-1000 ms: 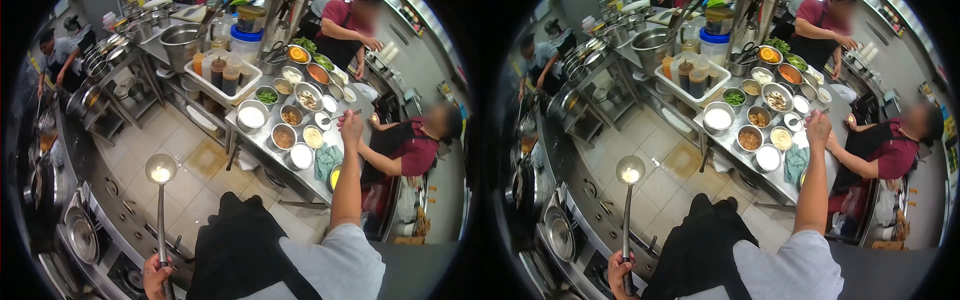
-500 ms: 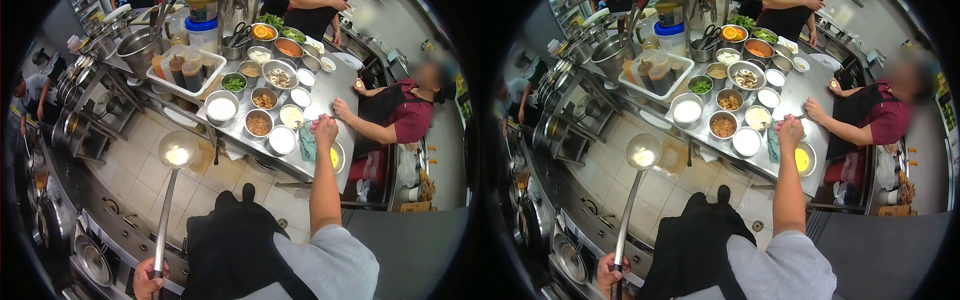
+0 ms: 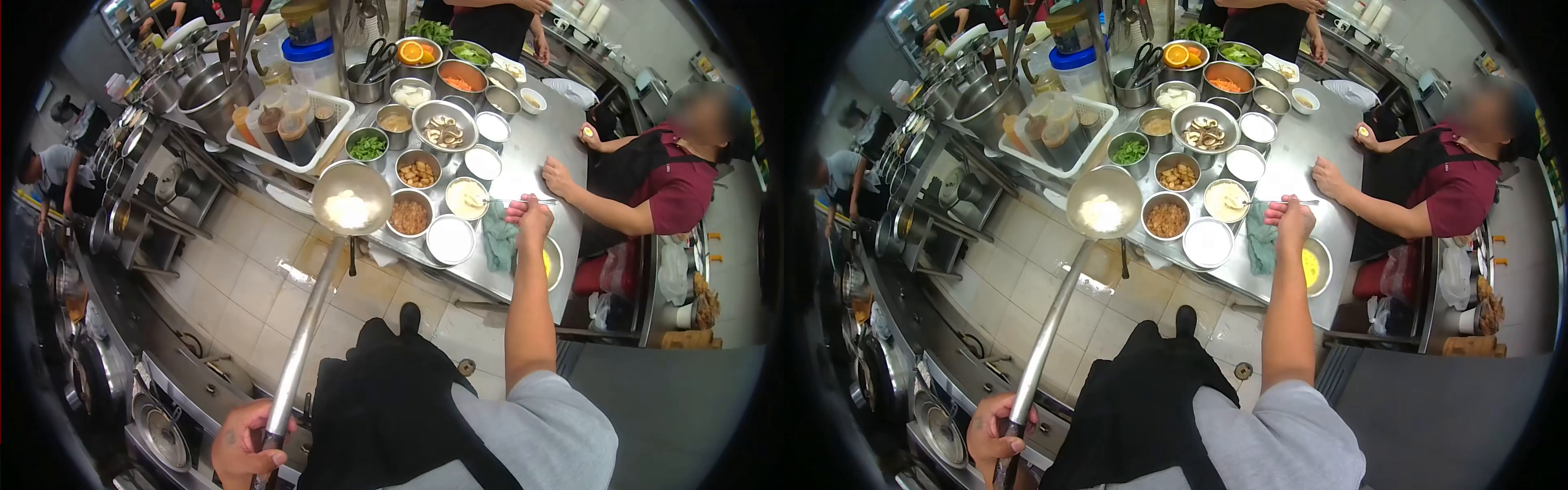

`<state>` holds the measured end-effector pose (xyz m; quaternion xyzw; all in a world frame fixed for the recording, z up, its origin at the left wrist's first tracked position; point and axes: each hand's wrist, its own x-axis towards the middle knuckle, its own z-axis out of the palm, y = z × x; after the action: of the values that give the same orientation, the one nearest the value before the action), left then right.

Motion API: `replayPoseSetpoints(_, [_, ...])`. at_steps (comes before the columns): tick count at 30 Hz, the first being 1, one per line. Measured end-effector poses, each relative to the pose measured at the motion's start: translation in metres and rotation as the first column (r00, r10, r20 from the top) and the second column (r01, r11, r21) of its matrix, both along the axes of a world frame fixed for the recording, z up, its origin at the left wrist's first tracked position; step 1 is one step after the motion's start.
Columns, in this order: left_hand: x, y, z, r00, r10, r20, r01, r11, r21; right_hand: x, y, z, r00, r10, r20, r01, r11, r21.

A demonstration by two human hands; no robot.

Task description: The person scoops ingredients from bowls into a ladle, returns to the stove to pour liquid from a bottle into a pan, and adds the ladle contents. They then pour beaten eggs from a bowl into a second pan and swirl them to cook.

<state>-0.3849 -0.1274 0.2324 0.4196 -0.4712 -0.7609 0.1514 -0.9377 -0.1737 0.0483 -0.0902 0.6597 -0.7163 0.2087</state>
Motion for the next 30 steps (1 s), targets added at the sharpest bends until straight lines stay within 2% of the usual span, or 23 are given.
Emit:
replayPoseSetpoints(1, [-0.009, -0.005, 0.003, 1.0, 0.002, 0.002, -0.002, 1.0, -0.005, -0.005, 0.002, 0.004, 1.0, 0.02, 0.01, -0.019, 1.0, -0.025])
replayPoseSetpoints(3, [-0.026, -0.016, 0.01, 0.986, -0.155, 0.056, 0.154, 0.988, 0.022, -0.006, -0.003, 0.017, 0.998, 0.051, 0.026, -0.049, 0.997, -0.06])
replayPoseSetpoints(5, [-0.042, -0.023, 0.009, 0.98, -0.192, 0.055, 0.193, 0.981, -0.014, 0.001, -0.007, 0.046, 0.994, 0.073, -0.086, -0.084, 0.988, -0.133])
replayPoseSetpoints(7, [-0.062, -0.03, 0.012, 0.966, -0.256, 0.039, 0.253, 0.964, 0.082, 0.016, -0.014, 0.071, 0.986, 0.114, -0.122, -0.136, 0.974, -0.183])
replayPoseSetpoints(9, [-0.076, -0.033, 0.008, 0.959, -0.284, 0.001, 0.284, 0.958, 0.042, 0.035, -0.024, 0.094, 0.899, 0.284, -0.334, -0.356, 0.917, -0.179])
replayPoseSetpoints(11, [-0.087, -0.037, 0.009, 0.961, -0.278, 0.006, 0.269, 0.936, 0.227, 0.034, -0.027, 0.101, 0.892, 0.279, -0.355, -0.358, 0.916, -0.182])
replayPoseSetpoints(13, [-0.093, -0.039, 0.001, 0.952, -0.303, -0.051, 0.307, 0.934, 0.181, 0.016, -0.038, 0.095, 0.82, 0.068, -0.568, -0.126, 0.99, -0.062])
replayPoseSetpoints(15, [-0.096, -0.038, -0.003, 0.937, -0.334, -0.099, 0.343, 0.935, 0.088, -0.017, -0.051, 0.066, 0.848, 0.072, -0.525, -0.117, 0.992, -0.052])
replayPoseSetpoints(17, [-0.096, -0.038, 0.002, 0.944, -0.324, -0.062, 0.33, 0.933, 0.143, -0.036, -0.064, 0.043, 0.838, 0.107, -0.535, -0.034, 0.989, 0.145])
replayPoseSetpoints(18, [-0.097, -0.038, 0.003, 0.941, -0.333, -0.057, 0.337, 0.934, 0.116, -0.039, -0.07, 0.034, 0.834, 0.113, -0.54, -0.024, 0.985, 0.169])
replayPoseSetpoints(23, [-0.093, -0.037, 0.002, 0.937, -0.349, -0.022, 0.349, 0.935, 0.056, -0.049, -0.082, 0.001, 0.904, 0.142, -0.402, -0.097, 0.986, 0.132])
replayPoseSetpoints(26, [-0.091, -0.038, 0.006, 0.941, -0.339, 0.001, 0.338, 0.938, 0.08, -0.063, -0.081, -0.01, 0.958, 0.109, -0.264, -0.098, 0.994, 0.054])
replayPoseSetpoints(27, [-0.091, -0.038, 0.01, 0.948, -0.32, 0.01, 0.315, 0.937, 0.149, -0.065, -0.079, -0.012, 0.958, 0.109, -0.266, -0.098, 0.994, 0.053])
replayPoseSetpoints(28, [-0.091, -0.038, 0.011, 0.954, -0.301, 0.02, 0.289, 0.932, 0.217, -0.067, -0.077, -0.014, 0.978, 0.087, -0.188, -0.082, 0.996, 0.037])
replayPoseSetpoints(30, [-0.089, -0.039, 0.01, 0.953, -0.302, 0.009, 0.294, 0.934, 0.202, -0.068, -0.075, -0.016, 0.996, 0.054, -0.067, -0.054, 0.998, 0.011])
